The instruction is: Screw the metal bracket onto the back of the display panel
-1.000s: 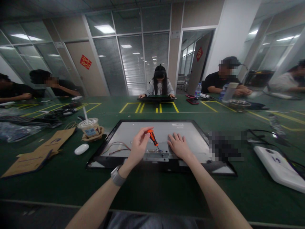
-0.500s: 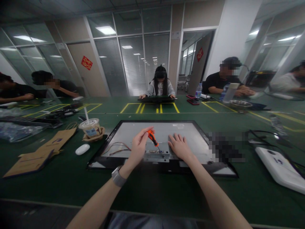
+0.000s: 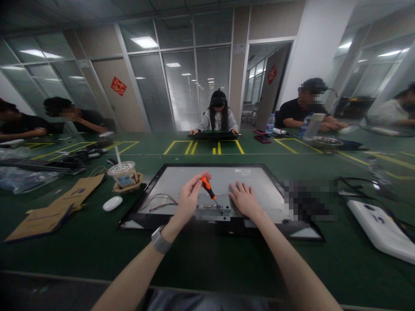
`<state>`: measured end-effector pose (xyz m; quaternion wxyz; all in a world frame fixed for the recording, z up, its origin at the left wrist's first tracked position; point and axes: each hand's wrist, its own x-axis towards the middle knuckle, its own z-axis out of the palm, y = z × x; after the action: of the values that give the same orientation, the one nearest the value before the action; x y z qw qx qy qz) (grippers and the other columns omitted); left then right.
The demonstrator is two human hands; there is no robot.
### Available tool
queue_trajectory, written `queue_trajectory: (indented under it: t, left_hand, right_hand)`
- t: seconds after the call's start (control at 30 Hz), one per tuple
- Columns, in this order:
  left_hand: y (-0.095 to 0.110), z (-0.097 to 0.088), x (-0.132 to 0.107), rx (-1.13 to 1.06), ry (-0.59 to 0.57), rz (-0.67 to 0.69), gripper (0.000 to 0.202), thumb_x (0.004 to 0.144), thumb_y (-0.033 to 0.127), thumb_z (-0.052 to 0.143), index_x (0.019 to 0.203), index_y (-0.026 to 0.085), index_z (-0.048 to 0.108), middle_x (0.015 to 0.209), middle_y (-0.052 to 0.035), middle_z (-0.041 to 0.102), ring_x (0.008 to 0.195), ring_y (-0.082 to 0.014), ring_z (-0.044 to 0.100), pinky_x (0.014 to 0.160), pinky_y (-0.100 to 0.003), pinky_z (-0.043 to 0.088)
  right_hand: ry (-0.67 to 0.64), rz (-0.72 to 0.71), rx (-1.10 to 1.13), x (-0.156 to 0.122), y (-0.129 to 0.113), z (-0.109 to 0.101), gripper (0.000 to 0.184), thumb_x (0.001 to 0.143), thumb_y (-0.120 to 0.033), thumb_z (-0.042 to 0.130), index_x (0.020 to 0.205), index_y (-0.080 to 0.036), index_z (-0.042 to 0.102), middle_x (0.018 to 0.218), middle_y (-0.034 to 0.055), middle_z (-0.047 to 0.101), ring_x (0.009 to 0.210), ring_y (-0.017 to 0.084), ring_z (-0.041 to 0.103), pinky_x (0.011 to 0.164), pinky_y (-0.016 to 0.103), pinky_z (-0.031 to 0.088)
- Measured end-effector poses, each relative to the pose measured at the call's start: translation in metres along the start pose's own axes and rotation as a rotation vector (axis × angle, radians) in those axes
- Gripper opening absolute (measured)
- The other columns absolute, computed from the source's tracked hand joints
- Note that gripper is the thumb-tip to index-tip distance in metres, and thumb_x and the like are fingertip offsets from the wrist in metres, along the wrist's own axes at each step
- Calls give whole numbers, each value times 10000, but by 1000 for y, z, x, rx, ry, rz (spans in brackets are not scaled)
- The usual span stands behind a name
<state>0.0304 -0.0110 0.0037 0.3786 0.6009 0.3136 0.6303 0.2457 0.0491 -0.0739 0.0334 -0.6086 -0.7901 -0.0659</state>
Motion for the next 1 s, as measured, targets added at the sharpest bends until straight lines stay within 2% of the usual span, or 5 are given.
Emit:
queue_trajectory:
  t: [0.13,0.33,0.53,0.77,1.0]
  left_hand:
    - [2,2,-1,-3,-39,20,282,941,252,516,1142,171,696,1049,-88,711,1076,-205,655,992,-357,478]
    - [0,2,-2,116,13,96,172,829,219,691,988,194,753,919,-45,612,866,-155,621,776,-267,520]
    - [-2,1,-3,117,-27,146,281,966,249,505,1158,203,706,1146,-90,635,1078,-186,612,970,-334,480]
    - [0,2,-4,190,11,148,206,874,290,667,1047,219,754,872,-28,571,814,-139,588,814,-281,512]
    - [1,2,-6,127,-82,160,308,987,270,473,1215,215,672,1089,-80,617,1006,-172,617,909,-317,491]
  right_hand:
    - [9,0,1,1,1,3,551,1010,-390,233,1490,-198,423,1524,176,417,1382,354,369,1077,559,321]
    - [8,22,-3,2,0,4,539,1012,-400,251,1488,-214,424,1528,166,414,1389,340,365,1086,547,309]
    - [-4,10,-16,1,-2,1,542,1014,-369,246,1496,-182,410,1533,183,401,1389,355,363,1085,554,312]
    - [7,4,-23,0,-3,-1,540,1010,-359,254,1490,-178,421,1525,181,414,1381,354,373,1078,552,326]
    - [11,13,-8,0,-3,0,538,1005,-359,257,1487,-190,427,1528,175,413,1387,345,369,1082,557,321]
